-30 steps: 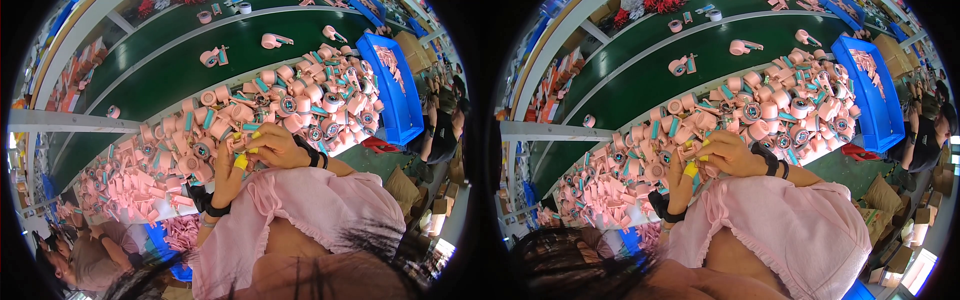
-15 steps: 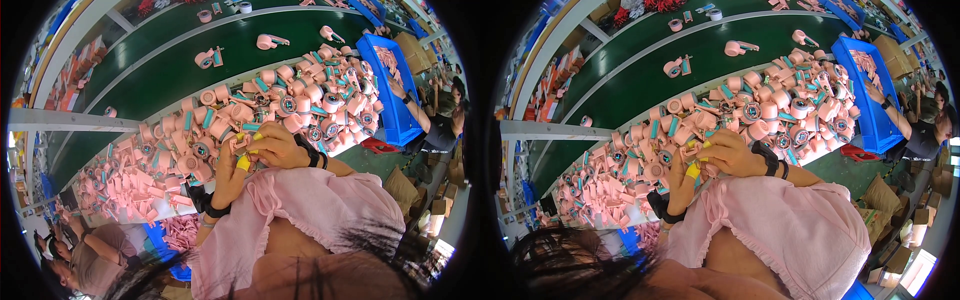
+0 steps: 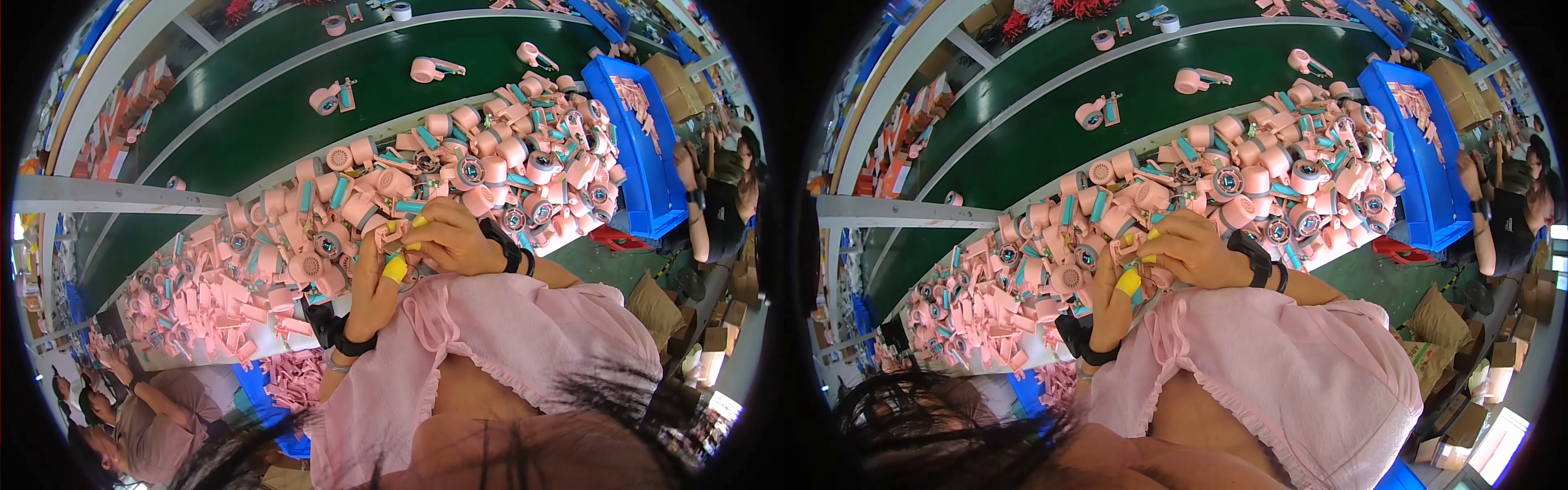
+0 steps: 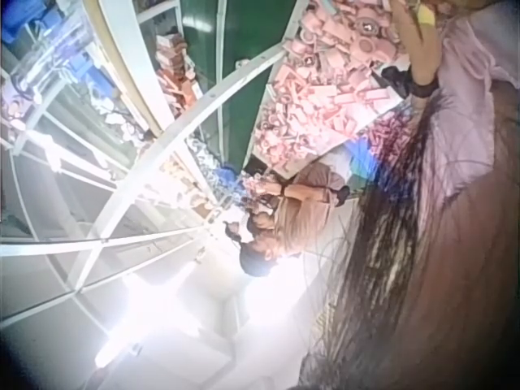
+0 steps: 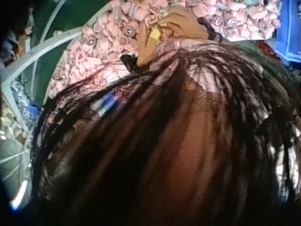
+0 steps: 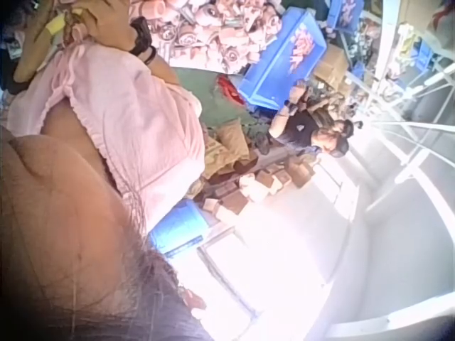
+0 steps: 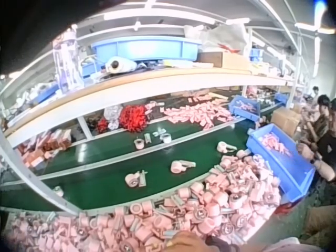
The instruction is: Assembling small pink plastic components by attaching yellow parts on a factory production line.
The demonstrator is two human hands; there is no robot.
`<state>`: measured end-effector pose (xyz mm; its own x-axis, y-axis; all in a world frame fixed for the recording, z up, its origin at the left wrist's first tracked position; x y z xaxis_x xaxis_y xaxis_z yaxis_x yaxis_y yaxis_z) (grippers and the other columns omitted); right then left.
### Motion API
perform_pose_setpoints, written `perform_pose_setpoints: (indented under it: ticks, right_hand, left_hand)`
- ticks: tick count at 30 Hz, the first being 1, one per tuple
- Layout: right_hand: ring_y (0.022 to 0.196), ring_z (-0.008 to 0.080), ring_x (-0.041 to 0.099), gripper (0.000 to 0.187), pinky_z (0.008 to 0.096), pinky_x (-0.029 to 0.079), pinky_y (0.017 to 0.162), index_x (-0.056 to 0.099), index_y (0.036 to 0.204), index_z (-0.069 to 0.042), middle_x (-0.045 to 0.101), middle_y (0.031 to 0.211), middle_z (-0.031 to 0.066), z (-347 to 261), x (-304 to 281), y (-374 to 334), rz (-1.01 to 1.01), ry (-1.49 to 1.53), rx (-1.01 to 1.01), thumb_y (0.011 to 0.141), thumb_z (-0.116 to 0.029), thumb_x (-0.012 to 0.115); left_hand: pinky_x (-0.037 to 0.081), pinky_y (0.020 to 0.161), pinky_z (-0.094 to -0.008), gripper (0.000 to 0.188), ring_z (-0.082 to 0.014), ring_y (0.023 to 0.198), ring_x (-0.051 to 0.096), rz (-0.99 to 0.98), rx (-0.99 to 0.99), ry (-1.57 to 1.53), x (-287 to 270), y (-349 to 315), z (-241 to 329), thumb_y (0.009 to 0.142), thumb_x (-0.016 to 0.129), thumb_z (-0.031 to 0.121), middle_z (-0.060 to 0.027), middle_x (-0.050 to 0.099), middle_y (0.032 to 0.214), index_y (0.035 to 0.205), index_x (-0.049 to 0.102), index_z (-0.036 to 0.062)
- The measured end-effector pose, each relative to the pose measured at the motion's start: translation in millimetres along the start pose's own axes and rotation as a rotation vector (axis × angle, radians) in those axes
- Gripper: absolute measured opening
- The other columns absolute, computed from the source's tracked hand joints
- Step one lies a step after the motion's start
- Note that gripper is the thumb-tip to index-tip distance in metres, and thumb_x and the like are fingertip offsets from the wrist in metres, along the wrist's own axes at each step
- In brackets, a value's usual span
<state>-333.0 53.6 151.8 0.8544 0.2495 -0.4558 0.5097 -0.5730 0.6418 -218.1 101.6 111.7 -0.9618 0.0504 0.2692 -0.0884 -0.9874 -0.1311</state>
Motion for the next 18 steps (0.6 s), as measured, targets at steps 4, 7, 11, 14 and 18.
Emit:
perform_pose_setpoints:
  ticks: [4, 7, 11, 14, 18]
  right_hand:
    - [0.083, 0.0254, 0.056, 0.025, 0.0357, 0.045, 0.074, 0.068, 0.095, -0.011, 0.056, 0.088, 0.0072, 1.8, 0.7, -0.9, -0.019, 0.027, 0.021, 0.072, -0.006, 0.072]
    - [0.083, 0.0255, 0.056, 0.025, 0.0352, 0.045, 0.073, 0.068, 0.095, -0.011, 0.056, 0.088, 0.0074, 0.5, -0.5, 0.7, -0.034, 0.031, 0.028, 0.071, -0.004, 0.07]
    - [0.078, 0.0243, 0.057, 0.023, 0.0351, 0.044, 0.067, 0.068, 0.095, -0.013, 0.058, 0.088, 0.0049, 0.2, -1.5, 2.4, -0.022, 0.009, 0.025, 0.072, -0.011, 0.072]
    - [0.082, 0.0257, 0.055, 0.025, 0.0344, 0.043, 0.072, 0.068, 0.095, -0.011, 0.055, 0.088, 0.0077, 5.1, 3.0, -0.1, -0.077, 0.076, 0.064, 0.072, -0.002, 0.067]
    - [0.082, 0.0257, 0.055, 0.025, 0.0342, 0.043, 0.071, 0.068, 0.095, -0.011, 0.055, 0.087, 0.0077, 6.2, 2.4, -0.9, -0.075, 0.078, 0.053, 0.072, -0.001, 0.066]
  left_hand:
    - [0.047, 0.067, -0.0202, 0.039, -0.0119, 0.094, 0.058, -0.001, 0.032, -0.013, 1.8, -0.5, 2.1, 0.093, 0.043, 0.0, -0.0085, 0.052, 0.12, 0.131, 0.038, 0.0]
    - [0.047, 0.067, -0.0196, 0.038, -0.0119, 0.095, 0.059, -0.005, 0.063, 0.009, 2.8, 0.1, 5.5, 0.095, 0.045, 0.005, -0.0074, 0.052, 0.12, 0.132, 0.039, 0.0]
    - [0.046, 0.064, -0.0181, 0.036, -0.0091, 0.088, 0.059, 0.008, -0.034, 0.005, -0.9, 0.4, -6.5, 0.099, 0.046, 0.016, -0.0054, 0.056, 0.114, 0.131, 0.04, 0.001]
    - [0.044, 0.061, -0.0174, 0.035, -0.0069, 0.081, 0.057, 0.037, -0.01, 0.017, 0.0, 0.7, -3.9, 0.1, 0.045, 0.018, -0.004, 0.057, 0.109, 0.131, 0.042, 0.0018]
    - [0.043, 0.058, -0.0179, 0.033, -0.0063, 0.078, 0.055, 0.031, -0.012, 0.02, 1.0, 2.4, -3.0, 0.1, 0.044, 0.016, -0.0038, 0.057, 0.108, 0.13, 0.043, 0.0017]
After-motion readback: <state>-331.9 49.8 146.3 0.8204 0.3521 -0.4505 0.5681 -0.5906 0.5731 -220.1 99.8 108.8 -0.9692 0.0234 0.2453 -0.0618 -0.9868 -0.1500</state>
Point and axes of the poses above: each hand's wrist, its own y-axis towards the middle knuckle, its own x-axis out of the palm, z = x × y, the point moved 9 cm from there along y, towards the middle knuckle
